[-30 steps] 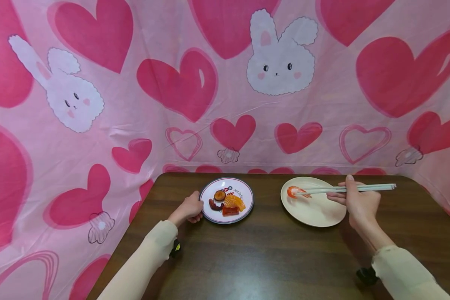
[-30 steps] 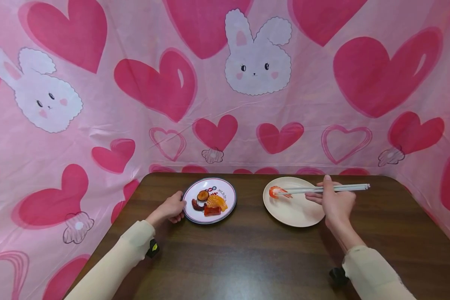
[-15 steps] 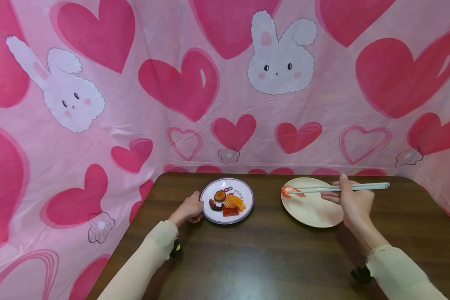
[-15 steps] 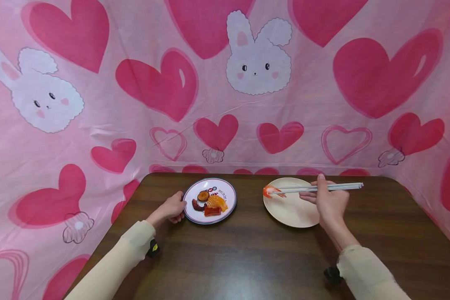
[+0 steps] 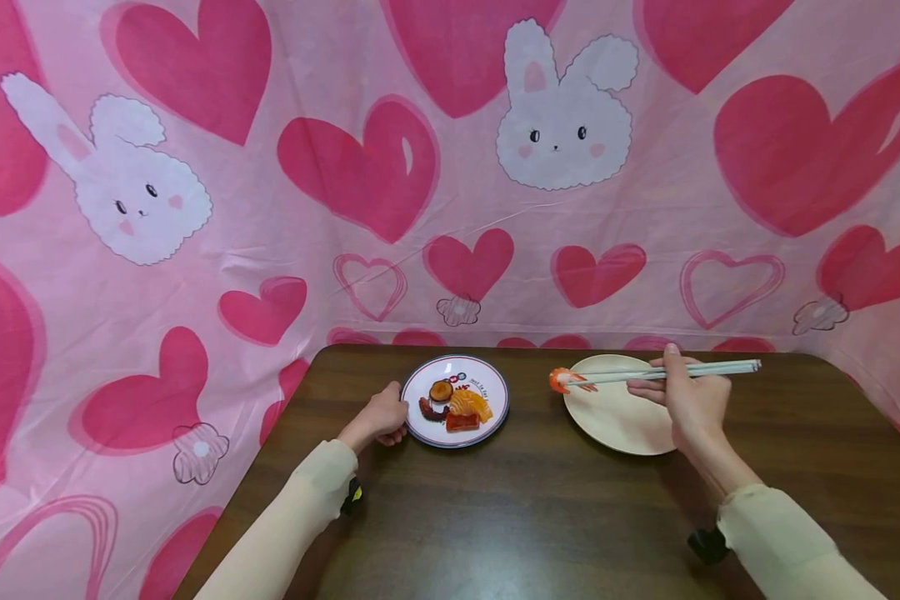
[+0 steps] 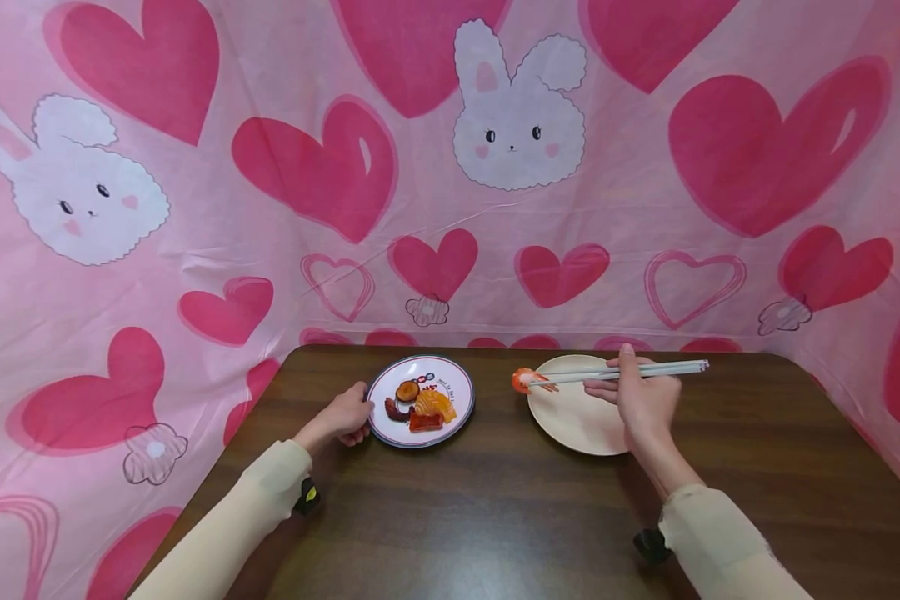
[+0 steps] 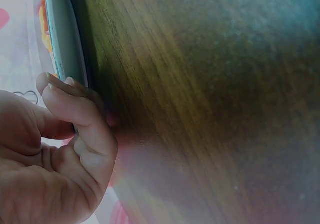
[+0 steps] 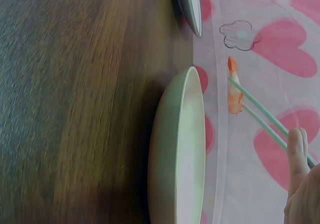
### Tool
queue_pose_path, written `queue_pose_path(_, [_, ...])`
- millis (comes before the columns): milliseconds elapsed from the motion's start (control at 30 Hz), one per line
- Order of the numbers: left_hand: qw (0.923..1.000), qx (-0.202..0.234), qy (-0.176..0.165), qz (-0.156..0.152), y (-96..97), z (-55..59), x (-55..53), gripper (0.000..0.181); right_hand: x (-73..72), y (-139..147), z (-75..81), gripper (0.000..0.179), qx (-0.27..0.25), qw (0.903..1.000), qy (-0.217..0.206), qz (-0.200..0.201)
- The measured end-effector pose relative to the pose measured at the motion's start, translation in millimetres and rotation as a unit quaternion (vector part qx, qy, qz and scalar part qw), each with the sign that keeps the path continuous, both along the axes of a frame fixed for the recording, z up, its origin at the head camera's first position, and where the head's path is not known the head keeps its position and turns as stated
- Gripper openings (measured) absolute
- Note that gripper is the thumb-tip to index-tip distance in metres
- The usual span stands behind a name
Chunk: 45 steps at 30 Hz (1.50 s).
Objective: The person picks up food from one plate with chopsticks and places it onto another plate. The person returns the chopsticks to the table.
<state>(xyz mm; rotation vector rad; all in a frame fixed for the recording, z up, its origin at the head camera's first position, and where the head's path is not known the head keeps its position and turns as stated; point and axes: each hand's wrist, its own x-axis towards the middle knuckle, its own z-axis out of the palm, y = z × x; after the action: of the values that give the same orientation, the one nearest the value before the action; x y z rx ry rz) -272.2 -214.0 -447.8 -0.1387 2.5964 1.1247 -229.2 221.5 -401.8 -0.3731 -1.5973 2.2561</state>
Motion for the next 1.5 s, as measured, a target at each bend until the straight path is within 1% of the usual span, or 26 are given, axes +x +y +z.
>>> queue_pose_path(133, [1.0000,-0.002,0.000,0.004,-0.4,-2.2,-1.0,0.047,-2.3,-6,-1.3,0.032,-0.007,0.9999,0.011,0.011])
queue_pose_path(233, [1.0000,-0.001,-0.001,0.003,0.3,-3.3,-1.8,0.048,-3.3,-8,-2.1,0.031,-0.020,0.9995,0.018,0.015])
queue_pose_path(333, [1.0000,0.000,-0.005,0.005,0.7,-3.1,-2.3,0.051,-4.1,-10,-2.3,0.031,-0.021,0.9995,0.017,0.013])
queue_pose_path(600, [1.0000,-0.001,-0.007,0.006,-0.8,-2.4,-2.3,0.055,-6.5,-19,-1.7,0.032,-0.009,0.9997,0.003,0.024])
queue_pose_path(933, [0.9999,-0.003,-0.012,0.008,-0.7,-1.6,-3.3,0.060,-6.8,-30,-1.4,0.032,0.000,0.9992,0.016,0.038])
queue_pose_path(1233, [0.9999,-0.010,-0.008,0.007,0.9,0.4,-1.3,0.059,-10.8,-40,-2.9,0.034,0.003,0.9987,0.036,0.038])
queue_pose_path(1500, [0.9999,-0.008,-0.004,0.012,2.9,-0.1,-0.4,0.053,-11.9,-47,-4.2,0.039,0.018,0.9984,0.034,0.042])
